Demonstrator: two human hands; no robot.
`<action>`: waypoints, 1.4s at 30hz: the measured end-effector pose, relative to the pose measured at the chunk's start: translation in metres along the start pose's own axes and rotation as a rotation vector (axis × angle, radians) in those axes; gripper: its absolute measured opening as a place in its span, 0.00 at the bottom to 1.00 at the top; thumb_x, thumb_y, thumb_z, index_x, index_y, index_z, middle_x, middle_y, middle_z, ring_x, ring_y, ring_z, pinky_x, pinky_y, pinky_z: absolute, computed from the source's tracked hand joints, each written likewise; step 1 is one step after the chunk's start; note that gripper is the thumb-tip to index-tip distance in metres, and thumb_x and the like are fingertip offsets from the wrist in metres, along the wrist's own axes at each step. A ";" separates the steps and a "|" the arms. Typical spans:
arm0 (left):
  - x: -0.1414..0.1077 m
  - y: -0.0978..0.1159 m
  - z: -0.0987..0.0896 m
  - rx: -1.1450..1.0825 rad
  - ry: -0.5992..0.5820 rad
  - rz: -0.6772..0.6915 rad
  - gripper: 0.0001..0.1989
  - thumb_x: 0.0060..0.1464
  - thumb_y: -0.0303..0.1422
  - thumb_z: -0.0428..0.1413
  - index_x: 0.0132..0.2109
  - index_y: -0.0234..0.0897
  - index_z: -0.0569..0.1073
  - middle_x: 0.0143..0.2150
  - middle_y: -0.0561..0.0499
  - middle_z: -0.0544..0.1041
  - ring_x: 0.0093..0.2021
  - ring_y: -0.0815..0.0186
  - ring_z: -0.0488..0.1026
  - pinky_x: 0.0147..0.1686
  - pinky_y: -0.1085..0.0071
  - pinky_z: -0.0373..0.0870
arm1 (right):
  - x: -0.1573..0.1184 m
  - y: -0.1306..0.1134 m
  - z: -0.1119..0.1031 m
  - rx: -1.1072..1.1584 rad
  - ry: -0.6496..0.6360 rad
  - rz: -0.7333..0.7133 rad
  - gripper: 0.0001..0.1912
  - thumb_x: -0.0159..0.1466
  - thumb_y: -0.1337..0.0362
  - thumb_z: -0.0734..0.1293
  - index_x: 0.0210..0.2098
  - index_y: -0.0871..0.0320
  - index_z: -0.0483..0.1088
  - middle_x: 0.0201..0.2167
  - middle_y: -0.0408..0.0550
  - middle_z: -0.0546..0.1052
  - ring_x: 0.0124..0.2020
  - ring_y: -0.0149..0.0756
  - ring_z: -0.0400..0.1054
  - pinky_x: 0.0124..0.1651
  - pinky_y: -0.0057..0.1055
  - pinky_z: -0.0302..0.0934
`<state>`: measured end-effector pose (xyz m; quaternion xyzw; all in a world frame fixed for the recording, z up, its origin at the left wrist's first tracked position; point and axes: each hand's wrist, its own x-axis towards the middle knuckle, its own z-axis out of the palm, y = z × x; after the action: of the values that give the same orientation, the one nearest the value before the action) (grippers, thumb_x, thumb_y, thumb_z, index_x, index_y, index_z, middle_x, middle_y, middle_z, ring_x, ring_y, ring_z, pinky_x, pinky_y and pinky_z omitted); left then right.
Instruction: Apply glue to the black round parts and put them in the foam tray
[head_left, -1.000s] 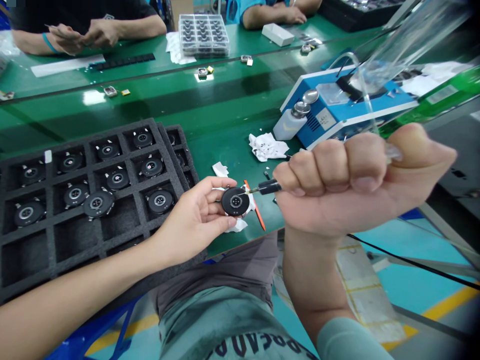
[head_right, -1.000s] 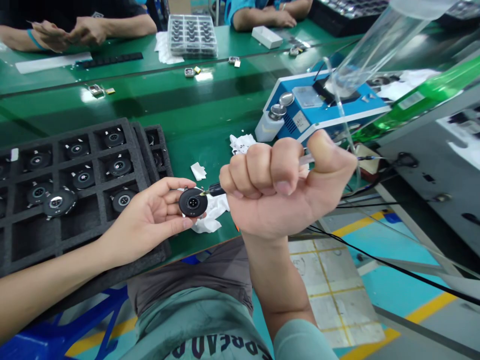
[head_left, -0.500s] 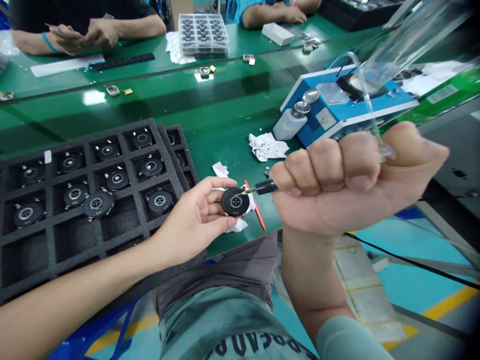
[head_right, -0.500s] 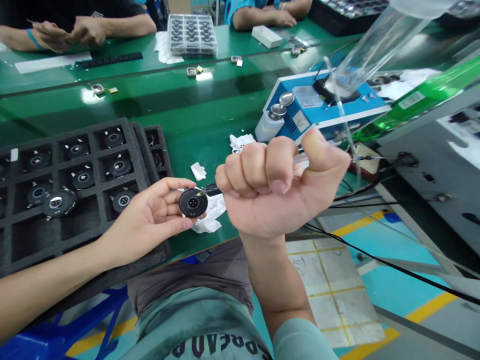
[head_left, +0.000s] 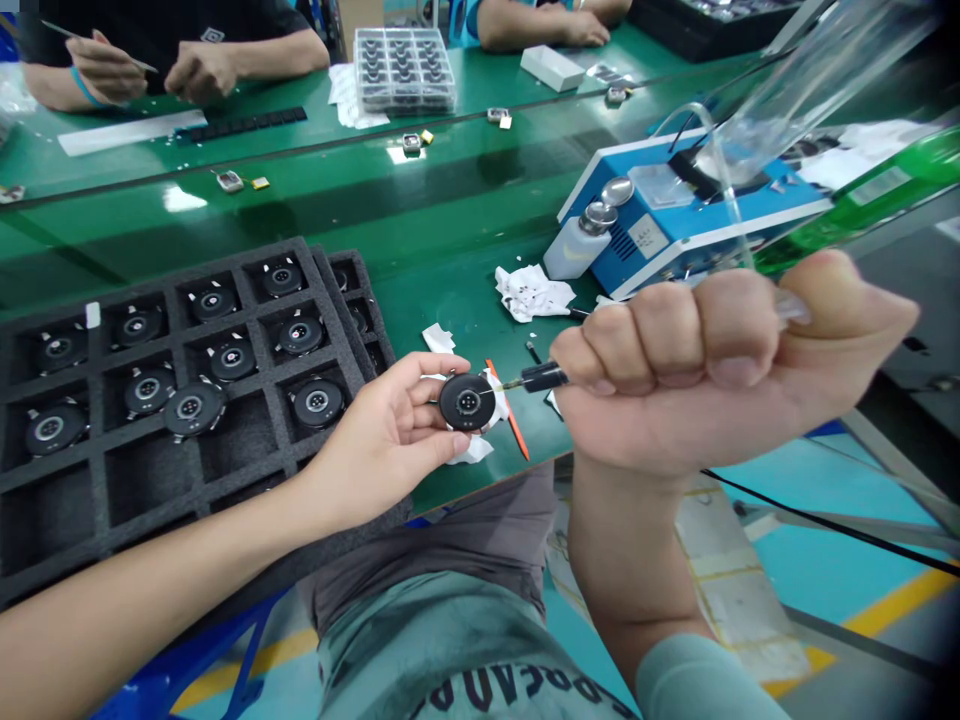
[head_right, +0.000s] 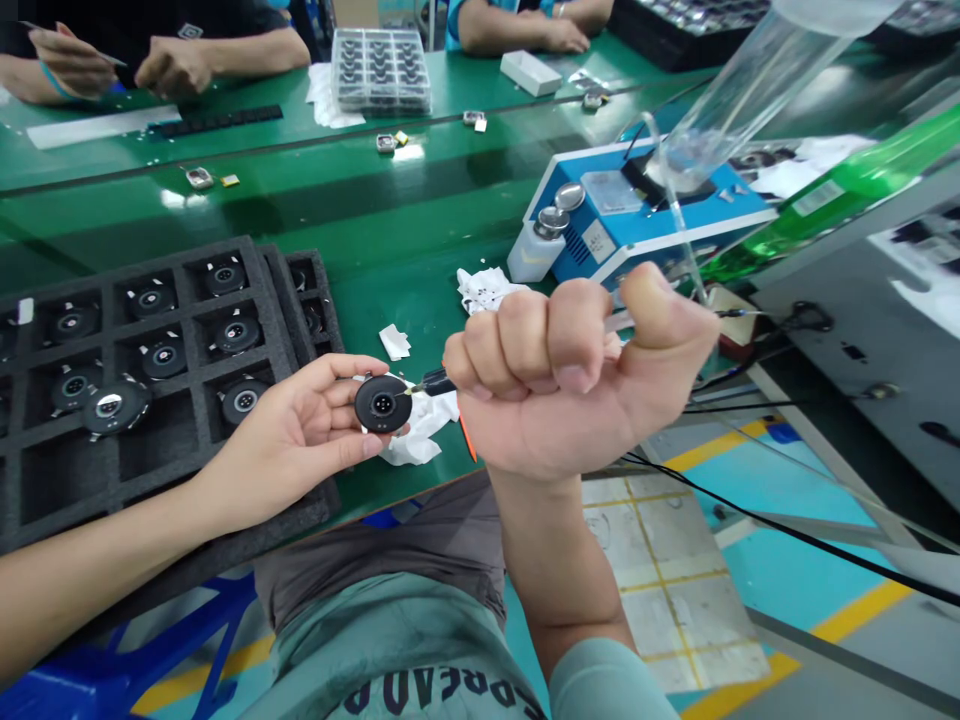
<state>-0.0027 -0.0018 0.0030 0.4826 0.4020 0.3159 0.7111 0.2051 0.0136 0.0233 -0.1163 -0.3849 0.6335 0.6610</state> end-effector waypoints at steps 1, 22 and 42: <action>0.000 0.000 0.000 0.000 0.002 0.000 0.24 0.53 0.21 0.65 0.55 0.37 0.69 0.46 0.48 0.79 0.41 0.68 0.77 0.42 0.70 0.76 | 0.000 0.000 0.000 -0.002 0.002 0.002 0.36 0.63 0.60 0.72 0.15 0.56 0.40 0.15 0.34 0.41 0.18 0.27 0.32 0.22 0.33 0.39; 0.001 0.001 -0.001 0.004 -0.001 0.002 0.24 0.53 0.22 0.65 0.55 0.38 0.69 0.47 0.48 0.80 0.43 0.66 0.78 0.44 0.69 0.76 | -0.001 0.000 0.003 0.003 0.045 -0.023 0.38 0.63 0.61 0.72 0.14 0.56 0.37 0.13 0.35 0.39 0.17 0.27 0.32 0.20 0.33 0.38; 0.001 0.001 0.004 -0.013 0.004 -0.001 0.24 0.51 0.20 0.65 0.54 0.37 0.69 0.45 0.48 0.79 0.41 0.67 0.78 0.42 0.69 0.75 | 0.003 0.005 0.005 0.047 0.023 0.008 0.34 0.64 0.60 0.69 0.15 0.57 0.43 0.13 0.35 0.46 0.17 0.26 0.37 0.23 0.32 0.42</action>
<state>0.0014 -0.0027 0.0050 0.4771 0.4019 0.3189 0.7135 0.1978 0.0154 0.0240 -0.1098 -0.3618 0.6437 0.6654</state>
